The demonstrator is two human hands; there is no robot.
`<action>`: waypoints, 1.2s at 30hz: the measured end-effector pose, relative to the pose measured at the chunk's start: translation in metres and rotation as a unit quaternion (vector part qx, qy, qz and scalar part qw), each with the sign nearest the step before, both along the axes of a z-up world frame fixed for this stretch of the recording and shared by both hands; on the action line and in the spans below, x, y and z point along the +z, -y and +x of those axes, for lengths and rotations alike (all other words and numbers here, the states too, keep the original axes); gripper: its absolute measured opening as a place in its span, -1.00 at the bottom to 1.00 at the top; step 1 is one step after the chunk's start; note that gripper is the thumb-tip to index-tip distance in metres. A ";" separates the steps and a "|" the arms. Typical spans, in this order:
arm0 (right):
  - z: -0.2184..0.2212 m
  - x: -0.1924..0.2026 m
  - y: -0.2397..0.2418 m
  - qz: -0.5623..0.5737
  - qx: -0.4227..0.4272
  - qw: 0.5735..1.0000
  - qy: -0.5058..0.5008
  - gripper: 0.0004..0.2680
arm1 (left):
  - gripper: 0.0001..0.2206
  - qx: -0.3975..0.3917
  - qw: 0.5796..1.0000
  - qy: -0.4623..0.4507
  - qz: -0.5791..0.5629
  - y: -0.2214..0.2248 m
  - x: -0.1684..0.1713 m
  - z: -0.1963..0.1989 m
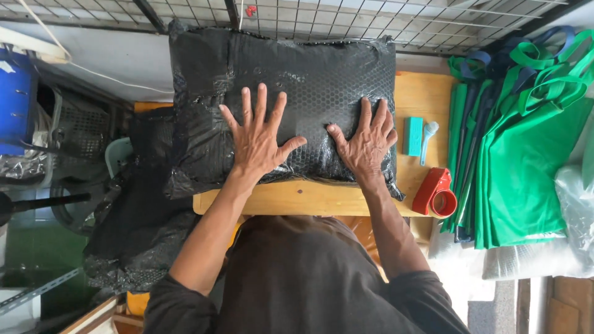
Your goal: The person seals a black bubble-wrapped package by hand using a red tape dispenser, applying tape to the edge and smoothing it down across the top.
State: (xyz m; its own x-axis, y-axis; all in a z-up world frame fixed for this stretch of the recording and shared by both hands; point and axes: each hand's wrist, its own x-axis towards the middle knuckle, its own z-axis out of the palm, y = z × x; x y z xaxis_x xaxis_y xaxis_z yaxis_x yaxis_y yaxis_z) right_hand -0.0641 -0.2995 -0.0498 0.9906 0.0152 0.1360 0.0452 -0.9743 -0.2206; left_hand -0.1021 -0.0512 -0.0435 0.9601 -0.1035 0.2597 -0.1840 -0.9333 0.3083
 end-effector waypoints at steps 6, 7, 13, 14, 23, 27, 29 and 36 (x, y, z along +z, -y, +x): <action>-0.004 -0.009 -0.005 0.024 0.002 0.999 -0.030 -0.17 | -0.15 0.013 0.997 0.067 0.031 -0.004 -0.026 0.003; -0.002 -0.009 -0.006 0.024 0.006 0.999 -0.028 -0.17 | -0.15 0.017 0.997 0.068 0.031 -0.005 -0.028 0.003; 0.013 0.004 0.022 0.029 0.008 0.997 -0.069 -0.25 | -0.30 0.020 0.994 0.025 -0.100 -0.032 -0.028 0.005; 0.020 0.000 0.033 0.079 -0.031 0.994 -0.070 -0.34 | -0.36 0.085 0.984 0.038 -0.153 -0.046 -0.022 0.003; 0.049 0.083 0.025 0.473 -0.210 0.823 -0.235 -0.16 | -0.23 0.361 0.819 -0.206 -0.395 -0.137 0.028 0.008; 0.056 0.053 0.040 0.454 -0.232 0.831 -0.222 -0.13 | -0.26 0.353 0.816 -0.220 -0.401 -0.139 0.007 0.011; 0.027 0.079 0.028 0.472 -0.248 0.819 -0.211 -0.15 | -0.33 0.347 0.811 -0.169 -0.440 -0.120 0.018 -0.015; -0.006 0.115 0.035 0.862 -0.023 0.507 0.009 -0.47 | -0.33 0.230 0.718 0.064 -0.654 -0.073 0.073 -0.039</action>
